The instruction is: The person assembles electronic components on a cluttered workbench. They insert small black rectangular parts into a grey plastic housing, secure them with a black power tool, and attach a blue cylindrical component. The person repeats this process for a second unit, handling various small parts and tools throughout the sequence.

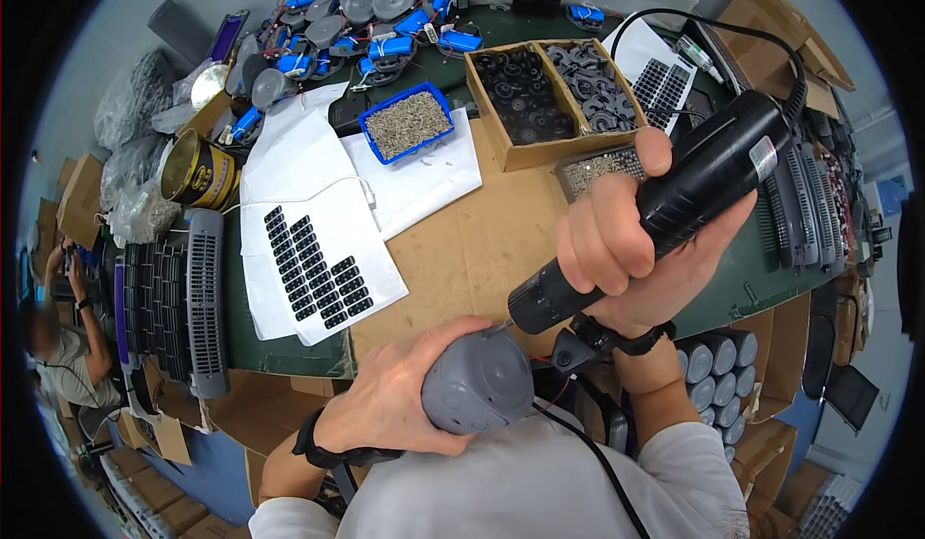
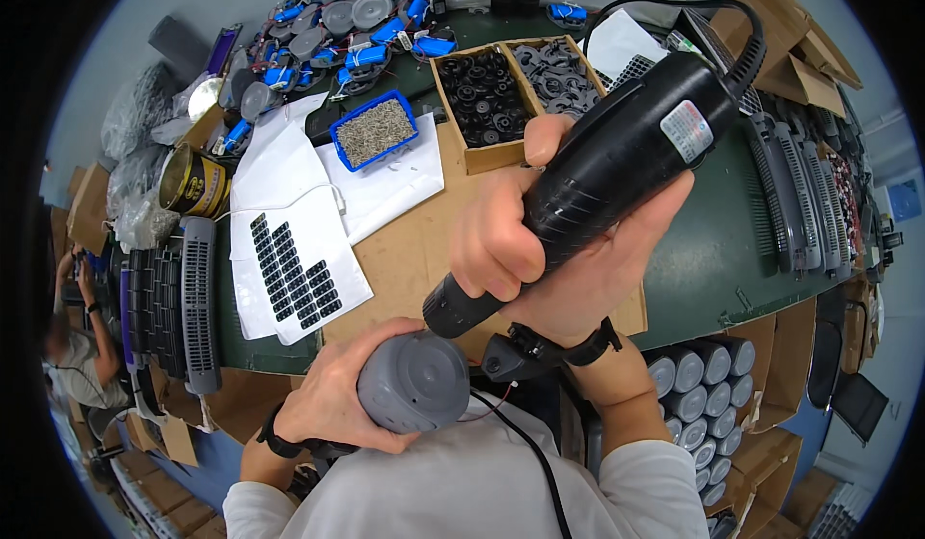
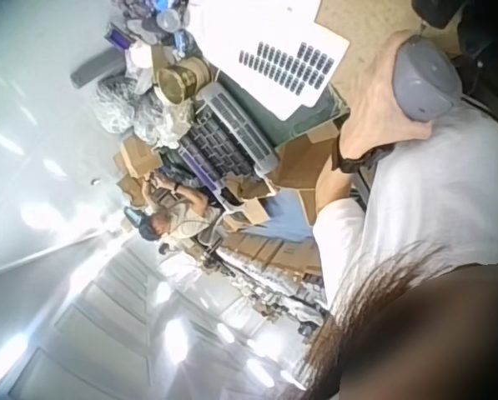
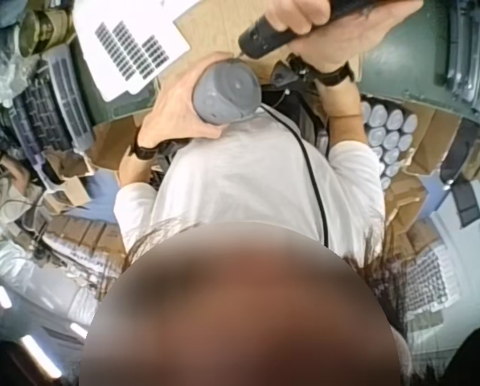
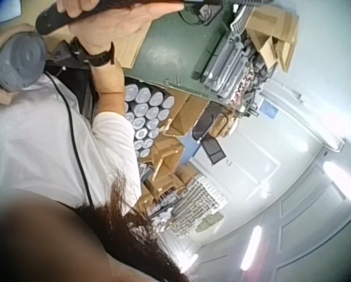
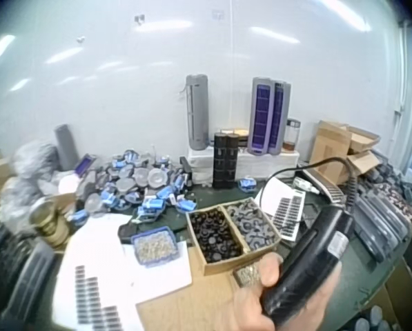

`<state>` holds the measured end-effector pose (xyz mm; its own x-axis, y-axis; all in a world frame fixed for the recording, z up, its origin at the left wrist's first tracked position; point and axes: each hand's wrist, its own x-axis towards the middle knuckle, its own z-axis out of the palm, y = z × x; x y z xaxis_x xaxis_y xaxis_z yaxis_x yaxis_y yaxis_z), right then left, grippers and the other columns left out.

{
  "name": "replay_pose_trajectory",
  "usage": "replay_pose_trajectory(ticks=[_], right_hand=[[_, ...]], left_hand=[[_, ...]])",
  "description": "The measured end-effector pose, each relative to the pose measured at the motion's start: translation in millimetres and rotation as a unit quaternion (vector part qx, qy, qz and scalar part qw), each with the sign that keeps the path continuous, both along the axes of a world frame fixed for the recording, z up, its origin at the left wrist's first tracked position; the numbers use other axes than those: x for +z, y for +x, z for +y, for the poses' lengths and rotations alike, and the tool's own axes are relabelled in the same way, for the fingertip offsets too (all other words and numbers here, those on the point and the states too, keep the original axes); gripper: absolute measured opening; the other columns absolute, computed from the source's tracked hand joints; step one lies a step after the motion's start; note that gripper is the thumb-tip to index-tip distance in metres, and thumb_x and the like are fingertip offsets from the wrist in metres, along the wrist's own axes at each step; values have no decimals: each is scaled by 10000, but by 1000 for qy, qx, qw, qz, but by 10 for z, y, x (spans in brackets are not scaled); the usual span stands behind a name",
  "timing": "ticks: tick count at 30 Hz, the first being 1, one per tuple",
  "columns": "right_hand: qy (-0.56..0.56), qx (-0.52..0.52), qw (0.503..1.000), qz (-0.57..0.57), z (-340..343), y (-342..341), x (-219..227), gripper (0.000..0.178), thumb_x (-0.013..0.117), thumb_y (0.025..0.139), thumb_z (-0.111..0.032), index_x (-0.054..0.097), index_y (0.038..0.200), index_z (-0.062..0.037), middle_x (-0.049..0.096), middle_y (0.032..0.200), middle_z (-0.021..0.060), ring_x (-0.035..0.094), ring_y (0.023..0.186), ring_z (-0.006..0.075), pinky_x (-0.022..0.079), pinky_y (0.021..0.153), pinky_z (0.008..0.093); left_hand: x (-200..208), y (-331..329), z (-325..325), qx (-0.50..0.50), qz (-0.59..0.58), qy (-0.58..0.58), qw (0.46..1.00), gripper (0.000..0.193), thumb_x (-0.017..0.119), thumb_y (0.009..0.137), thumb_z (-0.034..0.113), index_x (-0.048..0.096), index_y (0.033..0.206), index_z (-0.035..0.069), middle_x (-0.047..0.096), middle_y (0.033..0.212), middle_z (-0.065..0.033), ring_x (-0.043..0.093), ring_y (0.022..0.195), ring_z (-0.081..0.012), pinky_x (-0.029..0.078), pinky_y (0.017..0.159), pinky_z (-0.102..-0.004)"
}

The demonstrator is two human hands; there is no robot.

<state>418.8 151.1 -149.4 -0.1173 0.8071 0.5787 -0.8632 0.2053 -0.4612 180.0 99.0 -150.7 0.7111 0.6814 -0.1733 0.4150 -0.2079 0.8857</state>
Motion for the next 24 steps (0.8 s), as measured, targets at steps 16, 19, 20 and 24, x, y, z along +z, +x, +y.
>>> replay_pose_trajectory(ticks=[16, 19, 20, 24], right_hand=[[-87, -494, 853, -145, 457, 1186, -203, 857, 255, 869, -831, 454, 1201, -67, 485, 604, 58, 466, 498, 167, 421, 511, 305], [-129, -489, 844, -180, 543, 1321, -445, 809, 261, 883, -814, 463, 1162, -82, 472, 612, 53, 454, 510, 169, 410, 525, 313], [-132, -491, 840, -189, 563, 1346, -504, 804, 258, 888, -809, 461, 1163, -81, 472, 612, 52, 455, 511, 168, 410, 525, 312], [-136, -496, 831, -211, 603, 1362, -653, 771, 253, 913, -780, 453, 1163, -79, 468, 615, 50, 456, 515, 163, 404, 525, 310]], left_hand=[[5, 86, 62, -6, 1, 47, 999, 911, 882, 508, 226, 478, 1305, 50, 684, 1070, -146, 699, 940, -285, 537, 858, -353], [-12, 122, 95, -4, 4, 29, 1000, 912, 883, 508, 222, 476, 1305, 48, 684, 1067, -145, 699, 943, -283, 535, 866, -354], [-16, 136, 109, -1, 1, 21, 1000, 911, 883, 508, 222, 477, 1304, 48, 683, 1066, -146, 698, 945, -283, 534, 869, -355], [-28, 150, 109, 11, -4, 9, 1000, 909, 883, 500, 224, 482, 1297, 48, 680, 1067, -145, 694, 956, -282, 527, 881, -358]])
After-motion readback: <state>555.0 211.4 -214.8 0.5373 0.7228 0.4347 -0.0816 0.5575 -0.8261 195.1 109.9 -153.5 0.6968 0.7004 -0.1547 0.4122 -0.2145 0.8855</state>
